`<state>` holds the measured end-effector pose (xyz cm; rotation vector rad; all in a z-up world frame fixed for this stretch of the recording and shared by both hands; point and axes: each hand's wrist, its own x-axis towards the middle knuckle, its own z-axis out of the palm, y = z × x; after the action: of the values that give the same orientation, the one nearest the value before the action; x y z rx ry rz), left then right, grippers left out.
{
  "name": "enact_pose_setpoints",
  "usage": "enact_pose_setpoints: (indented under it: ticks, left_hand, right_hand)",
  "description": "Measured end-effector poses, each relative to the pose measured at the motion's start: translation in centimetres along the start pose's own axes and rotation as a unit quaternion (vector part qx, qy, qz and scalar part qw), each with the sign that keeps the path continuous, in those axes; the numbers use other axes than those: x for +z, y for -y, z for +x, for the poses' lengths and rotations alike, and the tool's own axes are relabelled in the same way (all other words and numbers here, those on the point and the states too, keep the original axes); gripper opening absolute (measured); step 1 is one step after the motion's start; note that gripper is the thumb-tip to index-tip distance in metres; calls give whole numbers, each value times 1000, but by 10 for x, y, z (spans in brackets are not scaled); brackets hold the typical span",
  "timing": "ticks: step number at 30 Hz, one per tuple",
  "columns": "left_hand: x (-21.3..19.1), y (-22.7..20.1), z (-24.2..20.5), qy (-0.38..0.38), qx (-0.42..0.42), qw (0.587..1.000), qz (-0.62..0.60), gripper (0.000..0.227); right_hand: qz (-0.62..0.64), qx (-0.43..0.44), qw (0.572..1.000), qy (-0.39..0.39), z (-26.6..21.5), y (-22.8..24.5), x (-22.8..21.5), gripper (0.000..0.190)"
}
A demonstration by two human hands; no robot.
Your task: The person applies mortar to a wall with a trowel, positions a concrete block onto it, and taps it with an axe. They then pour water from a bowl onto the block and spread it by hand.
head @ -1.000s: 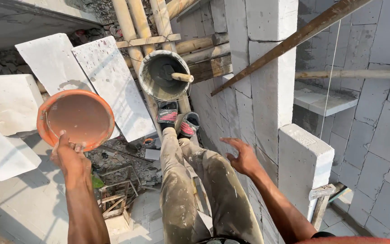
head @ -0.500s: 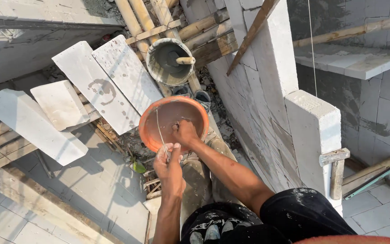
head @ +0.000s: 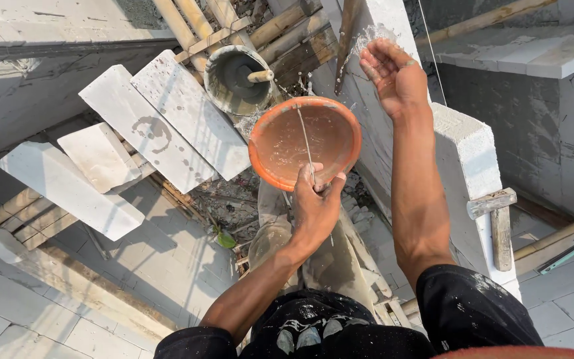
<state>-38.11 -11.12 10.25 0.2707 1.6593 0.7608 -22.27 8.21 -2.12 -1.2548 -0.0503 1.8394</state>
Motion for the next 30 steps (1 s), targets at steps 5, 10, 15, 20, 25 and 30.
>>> enact_pose_setpoints:
  ticks: [5, 10, 15, 20, 25, 30]
  left_hand:
    - [17, -17, 1, 33, 64, 992, 107, 53]
    - [26, -23, 4, 48, 55, 992, 105, 53]
    - [29, -16, 11, 60, 93, 988, 111, 50]
    - [37, -8, 25, 51, 59, 992, 101, 49]
    - [42, 3, 28, 90, 70, 987, 115, 49]
    - [35, 7, 28, 145, 116, 973, 134, 58]
  right_hand:
    - [-366, -254, 891, -83, -64, -18, -22, 9]
    - [-538, -162, 826, -49, -91, -120, -32, 9]
    - [-292, 97, 949, -64, -60, -135, -46, 21]
    - [282, 113, 936, 178, -44, -104, -108, 33]
    - [299, -10, 954, -7, -38, -47, -147, 29]
    - [127, -55, 978, -156, -66, -45, -124, 28]
